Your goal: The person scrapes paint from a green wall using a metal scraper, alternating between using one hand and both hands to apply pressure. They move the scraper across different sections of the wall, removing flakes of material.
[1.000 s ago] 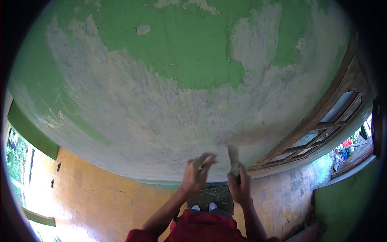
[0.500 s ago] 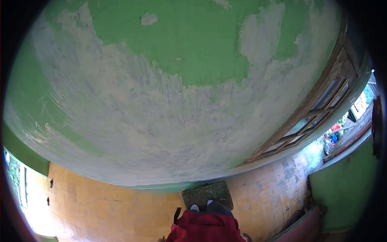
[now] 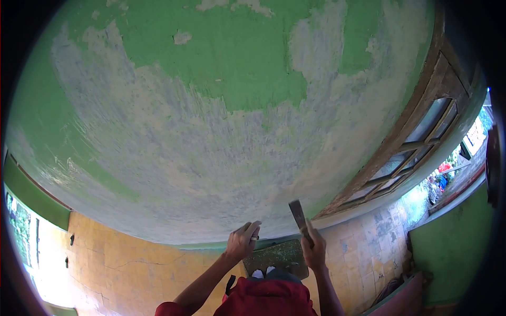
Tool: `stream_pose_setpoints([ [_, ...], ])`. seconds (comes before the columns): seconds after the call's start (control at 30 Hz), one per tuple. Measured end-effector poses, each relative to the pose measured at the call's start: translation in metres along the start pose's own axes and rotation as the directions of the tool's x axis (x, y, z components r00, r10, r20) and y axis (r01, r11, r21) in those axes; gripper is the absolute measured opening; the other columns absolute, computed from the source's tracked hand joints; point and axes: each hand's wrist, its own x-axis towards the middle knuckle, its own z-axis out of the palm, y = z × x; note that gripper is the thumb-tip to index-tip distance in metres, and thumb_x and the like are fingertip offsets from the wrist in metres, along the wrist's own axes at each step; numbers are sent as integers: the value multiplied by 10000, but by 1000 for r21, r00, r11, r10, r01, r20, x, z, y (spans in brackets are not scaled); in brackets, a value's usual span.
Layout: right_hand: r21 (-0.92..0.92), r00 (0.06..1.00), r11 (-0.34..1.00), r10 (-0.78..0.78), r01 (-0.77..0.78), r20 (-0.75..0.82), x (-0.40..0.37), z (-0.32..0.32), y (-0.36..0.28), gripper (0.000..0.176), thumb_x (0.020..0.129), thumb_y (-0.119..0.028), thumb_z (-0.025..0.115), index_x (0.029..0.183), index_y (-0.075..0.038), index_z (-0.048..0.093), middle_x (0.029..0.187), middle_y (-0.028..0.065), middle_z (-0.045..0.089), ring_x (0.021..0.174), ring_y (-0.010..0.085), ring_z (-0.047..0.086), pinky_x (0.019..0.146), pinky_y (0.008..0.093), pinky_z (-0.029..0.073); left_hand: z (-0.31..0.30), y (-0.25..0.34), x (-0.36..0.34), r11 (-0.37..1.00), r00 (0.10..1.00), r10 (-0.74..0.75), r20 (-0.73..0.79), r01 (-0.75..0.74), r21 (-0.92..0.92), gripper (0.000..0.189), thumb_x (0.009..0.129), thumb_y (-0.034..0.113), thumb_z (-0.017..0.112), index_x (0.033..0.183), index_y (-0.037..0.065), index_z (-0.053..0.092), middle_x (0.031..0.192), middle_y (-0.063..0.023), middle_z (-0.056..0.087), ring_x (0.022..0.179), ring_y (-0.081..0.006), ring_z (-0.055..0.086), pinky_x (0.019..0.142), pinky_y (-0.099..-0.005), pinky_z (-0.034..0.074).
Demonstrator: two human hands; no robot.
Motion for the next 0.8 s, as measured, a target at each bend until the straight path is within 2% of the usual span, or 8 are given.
stream_pose_setpoints([
  [0.07, 97, 995, 990, -102, 102, -10, 46, -18, -55, 565, 938, -33, 560, 1488, 63, 472, 879, 56, 583, 582, 81, 486, 548, 258, 437, -35, 42, 27, 968, 967, 249, -47, -248, 31, 252, 914, 84, 625, 1157, 25, 658, 965, -133, 687, 874, -363, 707, 694, -466, 573],
  [0.1, 106, 995, 989, -105, 104, -1, 56, -25, -72, 565, 938, -33, 560, 1488, 63, 472, 879, 56, 583, 582, 81, 486, 548, 258, 437, -46, 56, 38, 971, 970, 240, -51, -238, 39, 252, 914, 84, 625, 1157, 25, 658, 965, -133, 687, 874, -363, 707, 694, -466, 573],
  [0.17, 391, 991, 911, 129, -128, 25, 70, -34, -97, 610, 869, -46, 669, 1445, 82, 512, 1011, 159, 655, 870, 221, 625, 805, 322, 494, -64, 78, 61, 784, 797, 602, -41, -581, 220, 474, 828, 173, 722, 1270, 21, 644, 1169, -150, 657, 1114, -345, 669, 845, -447, 585],
  [0.23, 422, 992, 900, 122, -104, -15, 93, -41, -120, 600, 874, -42, 661, 1439, 94, 512, 1023, 153, 650, 875, 208, 619, 802, 319, 492, -86, 109, 90, 637, 661, 749, -55, -694, 335, 323, 950, 170, 636, 1251, 59, 672, 1324, -170, 624, 1249, -378, 622, 968, -465, 570],
  [0.37, 429, 992, 902, 84, -38, -90, 137, -54, -152, 566, 885, -29, 635, 1420, 116, 519, 1020, 146, 636, 875, 204, 613, 782, 313, 486, -115, 163, 143, 528, 629, 774, 67, -700, 481, 543, 926, 298, 624, 1408, 53, 577, 1537, -182, 497, 1457, -351, 448, 1157, -507, 437],
  [0.57, 313, 980, 943, -57, 115, -189, 165, -53, -168, 587, 855, 15, 607, 1425, 119, 511, 1000, 161, 616, 878, 242, 611, 770, 328, 484, -123, 173, 201, 279, 473, 868, 149, -714, 643, 481, 933, 173, 609, 1389, 20, 600, 1509, -147, 541, 1433, -276, 490, 1177, -464, 428],
  [0.67, 263, 971, 939, -190, 223, -145, 165, -53, -168, 592, 836, 36, 595, 1416, 124, 516, 1010, 167, 615, 918, 235, 608, 795, 339, 488, -121, 178, 203, 340, 516, 851, 95, -680, 650, 442, 920, 149, 628, 1340, 11, 640, 1485, -145, 564, 1406, -277, 522, 1168, -441, 446],
  [0.8, 349, 987, 925, -116, 150, -115, 164, -48, -163, 664, 843, 38, 595, 1486, 107, 445, 1030, 164, 615, 838, 201, 616, 735, 319, 503, -124, 178, 206, 321, 497, 862, 102, -690, 649, 416, 919, 138, 630, 1312, 5, 660, 1464, -137, 584, 1390, -275, 539, 1159, -427, 460],
])
